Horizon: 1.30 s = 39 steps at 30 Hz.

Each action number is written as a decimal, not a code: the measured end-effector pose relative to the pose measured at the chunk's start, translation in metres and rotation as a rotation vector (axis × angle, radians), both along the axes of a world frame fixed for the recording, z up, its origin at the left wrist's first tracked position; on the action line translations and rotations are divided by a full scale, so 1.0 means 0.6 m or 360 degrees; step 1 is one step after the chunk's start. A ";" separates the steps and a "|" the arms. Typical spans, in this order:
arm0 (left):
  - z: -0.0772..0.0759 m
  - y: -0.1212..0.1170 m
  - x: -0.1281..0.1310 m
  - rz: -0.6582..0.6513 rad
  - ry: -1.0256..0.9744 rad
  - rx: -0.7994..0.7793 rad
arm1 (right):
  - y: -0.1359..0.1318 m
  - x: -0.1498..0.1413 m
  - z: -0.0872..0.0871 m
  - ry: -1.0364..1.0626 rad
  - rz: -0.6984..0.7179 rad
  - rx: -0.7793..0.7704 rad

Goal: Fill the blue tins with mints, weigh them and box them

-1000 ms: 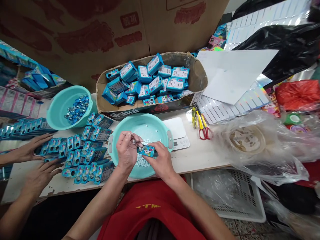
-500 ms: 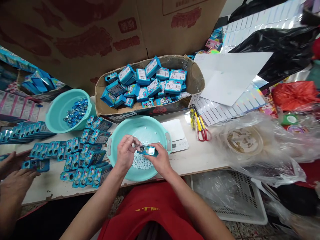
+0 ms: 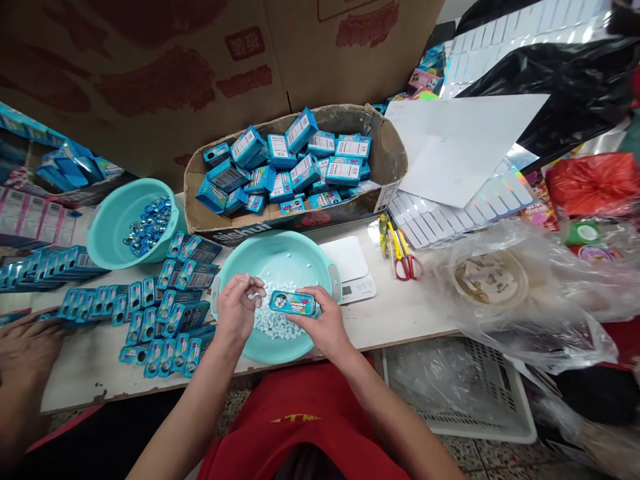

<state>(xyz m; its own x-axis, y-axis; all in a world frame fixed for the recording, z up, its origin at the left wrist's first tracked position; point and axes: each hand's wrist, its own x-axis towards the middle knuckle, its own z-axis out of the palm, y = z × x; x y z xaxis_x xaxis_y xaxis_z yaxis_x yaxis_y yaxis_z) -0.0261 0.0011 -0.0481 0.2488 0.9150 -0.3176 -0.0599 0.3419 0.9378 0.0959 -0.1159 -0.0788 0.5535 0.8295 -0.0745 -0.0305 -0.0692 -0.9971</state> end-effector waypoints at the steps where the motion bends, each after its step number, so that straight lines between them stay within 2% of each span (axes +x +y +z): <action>1: -0.014 0.005 -0.003 0.0016 0.0074 0.0012 | -0.004 0.006 0.003 0.0028 -0.0001 0.0017; 3: -0.050 0.004 -0.004 -0.0195 0.0341 0.0153 | -0.009 0.017 0.006 0.0034 -0.0038 0.0025; 4: -0.068 -0.001 -0.002 -0.0405 0.0495 0.0288 | -0.010 0.023 0.005 0.0017 -0.0071 0.0023; 7: -0.110 -0.034 0.007 -0.1220 0.0846 0.0840 | -0.006 0.032 -0.003 -0.0085 -0.0148 0.0044; 10: -0.119 -0.062 0.001 -0.1854 0.1264 0.1203 | 0.000 0.029 -0.020 -0.0251 -0.0222 0.0120; 12: -0.115 -0.066 -0.017 -0.2061 0.1561 0.1215 | 0.002 0.025 -0.032 -0.0346 -0.0289 0.0170; 14: -0.111 -0.059 -0.039 -0.2129 0.1732 0.1093 | 0.003 0.021 -0.040 -0.0387 -0.0334 0.0197; 16: -0.108 -0.046 -0.057 -0.2057 0.1772 0.0875 | 0.005 0.019 -0.045 -0.0400 -0.0343 0.0202; 18: -0.107 -0.032 -0.066 -0.1787 0.1584 0.0517 | 0.008 0.019 -0.047 -0.0419 -0.0332 0.0199; 20: -0.103 -0.019 -0.067 -0.1452 0.1248 0.0169 | 0.010 0.020 -0.046 -0.0441 -0.0310 0.0203; 23: -0.085 -0.005 -0.058 -0.1081 0.0842 -0.0138 | 0.012 0.022 -0.043 -0.0474 -0.0246 0.0211; 28: -0.027 0.006 -0.027 -0.0447 -0.0220 -0.0729 | 0.006 0.011 -0.029 -0.0521 -0.0159 0.0154; 30: -0.004 0.002 -0.007 -0.0279 -0.0391 -0.0725 | 0.003 0.001 -0.024 -0.0520 -0.0127 0.0129; 33: 0.014 -0.010 0.021 -0.0088 -0.0434 -0.0434 | 0.002 -0.013 -0.019 -0.0522 -0.0053 0.0090; 36: 0.013 -0.024 0.040 0.0010 -0.0382 -0.0128 | 0.006 -0.023 -0.017 -0.0528 0.0011 0.0068; 39: 0.006 -0.034 0.050 0.0139 -0.0339 0.0017 | 0.012 -0.027 -0.016 -0.0521 0.0024 0.0052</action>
<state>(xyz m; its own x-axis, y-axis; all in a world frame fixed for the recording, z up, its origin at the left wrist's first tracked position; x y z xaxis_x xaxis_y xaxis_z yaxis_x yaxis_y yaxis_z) 0.0036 -0.0195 -0.0445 0.2287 0.9391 -0.2567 -0.2858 0.3168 0.9044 0.0798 -0.1088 -0.0882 0.5313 0.8368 0.1323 0.2929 -0.0349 -0.9555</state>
